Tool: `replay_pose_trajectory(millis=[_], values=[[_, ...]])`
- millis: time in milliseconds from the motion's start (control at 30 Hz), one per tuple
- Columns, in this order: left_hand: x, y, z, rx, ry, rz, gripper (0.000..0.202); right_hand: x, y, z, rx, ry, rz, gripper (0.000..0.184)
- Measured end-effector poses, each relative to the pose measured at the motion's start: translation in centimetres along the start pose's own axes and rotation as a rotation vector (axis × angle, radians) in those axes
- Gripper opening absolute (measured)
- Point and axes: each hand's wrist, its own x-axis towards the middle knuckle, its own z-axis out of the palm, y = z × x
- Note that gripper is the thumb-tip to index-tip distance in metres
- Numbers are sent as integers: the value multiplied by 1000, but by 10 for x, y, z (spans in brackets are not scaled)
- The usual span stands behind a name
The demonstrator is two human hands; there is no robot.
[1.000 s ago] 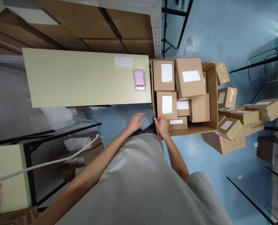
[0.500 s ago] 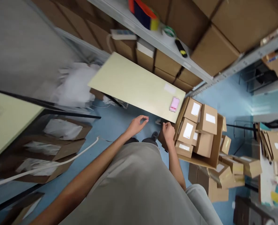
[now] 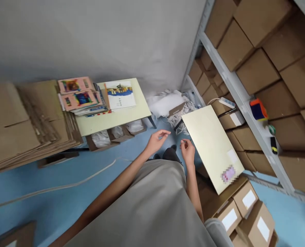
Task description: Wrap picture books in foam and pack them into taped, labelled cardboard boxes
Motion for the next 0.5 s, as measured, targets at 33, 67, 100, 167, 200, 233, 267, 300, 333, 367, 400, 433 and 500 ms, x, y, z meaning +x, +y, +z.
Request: replay_pose_trajectory(millis=[33,67,100,167,200,233,267,300,333,367,400,433,500], values=[[8,-1,-13,-2,55,-23,18,15,-11,11,7,-43,-21,49],[17,-3,-26,-3,107,-41,18,30,-22,23,10,-85,-40,48],[25,-3,-39,-3,156,-53,19,46,-32,35,11,-126,-58,47],[41,-5,-66,-2,253,-60,21,76,-52,60,9,-213,-93,45],[48,-6,-79,0,306,-60,22,92,-62,73,7,-264,-113,44],[54,-8,-93,3,360,-60,23,106,-71,86,2,-318,-133,43],[60,-10,-106,8,412,-61,23,120,-81,99,-4,-376,-156,41],[66,-12,-118,10,463,-66,24,134,-91,112,-14,-434,-179,40],[72,-14,-130,12,513,-77,24,147,-101,125,-27,-492,-201,39],[77,-16,-140,13,562,-95,24,160,-110,137,-41,-551,-222,38],[82,-18,-149,11,610,-119,24,171,-120,148,-58,-609,-241,37],[88,-20,-156,6,656,-144,24,183,-129,159,-77,-669,-257,37],[97,-22,-167,-9,729,-181,25,203,-146,180,-122,-786,-283,34]])
